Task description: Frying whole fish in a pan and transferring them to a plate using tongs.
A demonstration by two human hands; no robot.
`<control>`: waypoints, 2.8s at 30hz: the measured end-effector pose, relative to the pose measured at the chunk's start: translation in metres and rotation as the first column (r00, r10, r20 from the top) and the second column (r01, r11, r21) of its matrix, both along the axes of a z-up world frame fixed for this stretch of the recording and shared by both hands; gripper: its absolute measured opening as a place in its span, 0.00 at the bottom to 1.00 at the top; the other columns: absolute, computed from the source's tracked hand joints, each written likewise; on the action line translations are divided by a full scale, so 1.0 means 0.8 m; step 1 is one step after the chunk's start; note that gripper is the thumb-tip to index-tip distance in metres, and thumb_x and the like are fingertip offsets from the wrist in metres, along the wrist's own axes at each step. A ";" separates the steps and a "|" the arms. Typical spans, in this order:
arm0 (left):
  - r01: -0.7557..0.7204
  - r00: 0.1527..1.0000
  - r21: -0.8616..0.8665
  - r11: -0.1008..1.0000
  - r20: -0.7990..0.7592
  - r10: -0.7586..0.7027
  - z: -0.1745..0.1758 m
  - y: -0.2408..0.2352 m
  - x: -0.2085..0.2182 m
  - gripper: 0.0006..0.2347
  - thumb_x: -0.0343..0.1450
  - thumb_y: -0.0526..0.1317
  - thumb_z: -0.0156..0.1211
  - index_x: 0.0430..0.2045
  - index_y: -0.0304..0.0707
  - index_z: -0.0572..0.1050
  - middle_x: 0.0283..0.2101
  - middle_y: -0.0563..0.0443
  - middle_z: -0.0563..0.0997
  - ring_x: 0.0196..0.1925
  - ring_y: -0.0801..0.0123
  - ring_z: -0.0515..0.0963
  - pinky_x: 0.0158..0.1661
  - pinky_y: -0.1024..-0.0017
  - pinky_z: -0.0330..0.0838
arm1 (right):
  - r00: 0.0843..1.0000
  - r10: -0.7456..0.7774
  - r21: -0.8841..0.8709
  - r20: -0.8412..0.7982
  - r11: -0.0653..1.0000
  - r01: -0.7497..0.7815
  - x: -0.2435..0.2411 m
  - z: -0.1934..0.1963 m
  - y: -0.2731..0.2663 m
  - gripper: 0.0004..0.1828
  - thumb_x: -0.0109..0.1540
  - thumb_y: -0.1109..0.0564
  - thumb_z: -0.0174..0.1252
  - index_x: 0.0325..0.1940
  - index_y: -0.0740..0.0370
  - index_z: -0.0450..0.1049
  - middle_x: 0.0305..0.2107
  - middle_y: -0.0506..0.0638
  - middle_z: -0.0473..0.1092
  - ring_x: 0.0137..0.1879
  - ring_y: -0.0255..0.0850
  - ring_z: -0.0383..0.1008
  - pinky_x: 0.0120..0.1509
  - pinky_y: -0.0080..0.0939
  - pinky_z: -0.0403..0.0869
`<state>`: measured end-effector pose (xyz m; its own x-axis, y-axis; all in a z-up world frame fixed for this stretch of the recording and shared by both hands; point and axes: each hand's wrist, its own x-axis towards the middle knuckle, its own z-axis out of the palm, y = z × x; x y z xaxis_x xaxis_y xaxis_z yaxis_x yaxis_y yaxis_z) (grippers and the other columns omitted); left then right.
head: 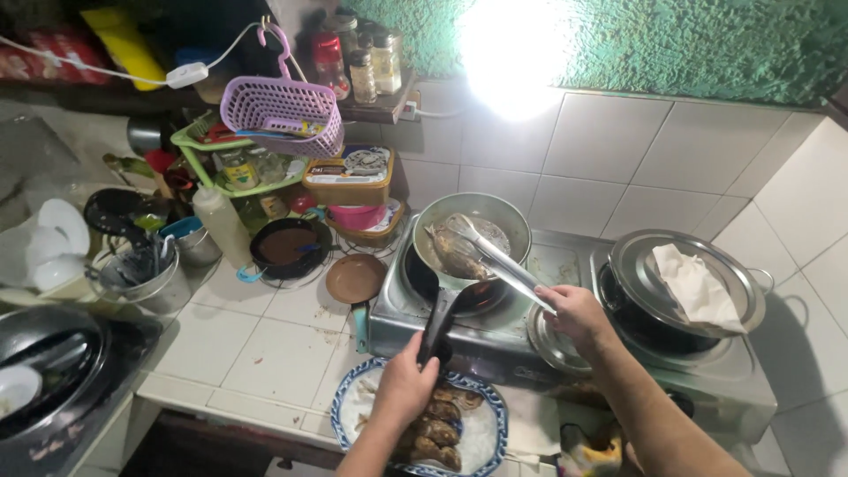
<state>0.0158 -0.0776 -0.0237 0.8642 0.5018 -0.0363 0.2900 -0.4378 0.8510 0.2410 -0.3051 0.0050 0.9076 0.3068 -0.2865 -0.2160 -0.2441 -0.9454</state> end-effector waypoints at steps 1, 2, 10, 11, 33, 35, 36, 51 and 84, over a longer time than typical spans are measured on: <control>-0.011 1.000 0.000 1.000 0.000 0.011 -0.003 0.001 0.001 0.23 0.68 0.44 0.60 0.59 0.45 0.70 0.41 0.32 0.83 0.46 0.41 0.82 0.46 0.54 0.76 | 1.000 0.011 0.000 0.000 1.000 -0.011 -0.005 0.004 -0.004 0.19 0.61 0.49 0.63 0.43 0.71 0.81 0.21 0.47 0.69 0.25 0.34 0.65 0.28 0.34 0.62; -0.031 0.999 0.038 0.999 -0.041 0.033 -0.005 0.002 0.003 0.23 0.68 0.44 0.61 0.59 0.46 0.70 0.41 0.32 0.83 0.47 0.41 0.82 0.47 0.54 0.76 | 0.999 0.040 0.001 0.028 0.999 -0.040 -0.009 0.010 -0.008 0.20 0.62 0.48 0.63 0.43 0.71 0.81 0.20 0.48 0.68 0.25 0.34 0.65 0.28 0.34 0.62; -0.148 0.983 0.167 0.975 -0.085 0.164 -0.007 -0.001 -0.008 0.22 0.68 0.47 0.60 0.58 0.48 0.72 0.45 0.36 0.83 0.50 0.43 0.81 0.49 0.54 0.75 | 0.998 0.054 -0.014 -0.041 0.998 -0.055 0.029 -0.034 -0.008 0.18 0.61 0.50 0.64 0.43 0.71 0.81 0.23 0.46 0.69 0.27 0.34 0.66 0.30 0.35 0.64; -0.152 0.983 0.187 0.971 -0.079 0.169 0.001 -0.004 -0.010 0.21 0.68 0.47 0.60 0.57 0.47 0.72 0.46 0.36 0.82 0.50 0.43 0.81 0.50 0.54 0.74 | 0.998 0.066 -0.032 -0.007 0.997 -0.066 0.026 -0.029 -0.010 0.18 0.61 0.51 0.64 0.43 0.71 0.81 0.23 0.48 0.70 0.27 0.35 0.67 0.30 0.36 0.65; -0.324 0.938 0.305 0.896 -0.019 0.346 0.035 -0.035 -0.061 0.27 0.68 0.57 0.60 0.56 0.38 0.72 0.45 0.41 0.80 0.45 0.51 0.81 0.46 0.58 0.75 | 0.954 0.194 -0.216 0.227 0.966 -0.145 0.070 -0.073 0.030 0.20 0.63 0.47 0.62 0.37 0.70 0.82 0.22 0.53 0.74 0.27 0.37 0.70 0.31 0.37 0.67; -0.336 0.936 0.309 0.890 0.005 0.352 0.027 -0.026 -0.063 0.26 0.69 0.56 0.59 0.56 0.38 0.73 0.44 0.42 0.80 0.44 0.52 0.81 0.46 0.58 0.75 | 0.977 0.161 -0.203 0.142 0.970 -0.131 0.076 -0.064 0.037 0.19 0.64 0.46 0.61 0.38 0.68 0.81 0.23 0.52 0.71 0.26 0.38 0.65 0.29 0.41 0.63; -0.344 0.934 0.309 0.886 0.019 0.356 0.022 -0.024 -0.068 0.26 0.69 0.56 0.59 0.56 0.38 0.73 0.43 0.43 0.80 0.43 0.53 0.81 0.45 0.59 0.75 | 0.991 0.127 -0.199 0.046 0.973 -0.116 0.075 -0.061 0.040 0.19 0.64 0.46 0.61 0.39 0.66 0.80 0.23 0.51 0.69 0.25 0.40 0.60 0.28 0.44 0.59; -0.305 0.951 0.269 0.913 0.129 0.280 0.008 0.039 -0.106 0.23 0.69 0.53 0.61 0.52 0.36 0.75 0.41 0.43 0.80 0.43 0.56 0.80 0.44 0.61 0.75 | 0.998 0.057 0.055 0.021 0.997 -0.058 0.039 -0.077 0.005 0.16 0.64 0.51 0.61 0.39 0.71 0.79 0.22 0.47 0.67 0.26 0.35 0.63 0.28 0.37 0.61; 0.050 0.992 -0.821 0.569 -0.023 -0.122 -0.061 0.030 0.010 0.10 0.77 0.48 0.53 0.37 0.41 0.71 0.26 0.55 0.75 0.21 0.73 0.74 0.26 0.73 0.74 | 0.998 -0.061 -0.100 -0.026 0.993 0.058 -0.049 -0.023 0.012 0.19 0.64 0.47 0.60 0.41 0.68 0.79 0.21 0.47 0.66 0.23 0.35 0.57 0.26 0.38 0.56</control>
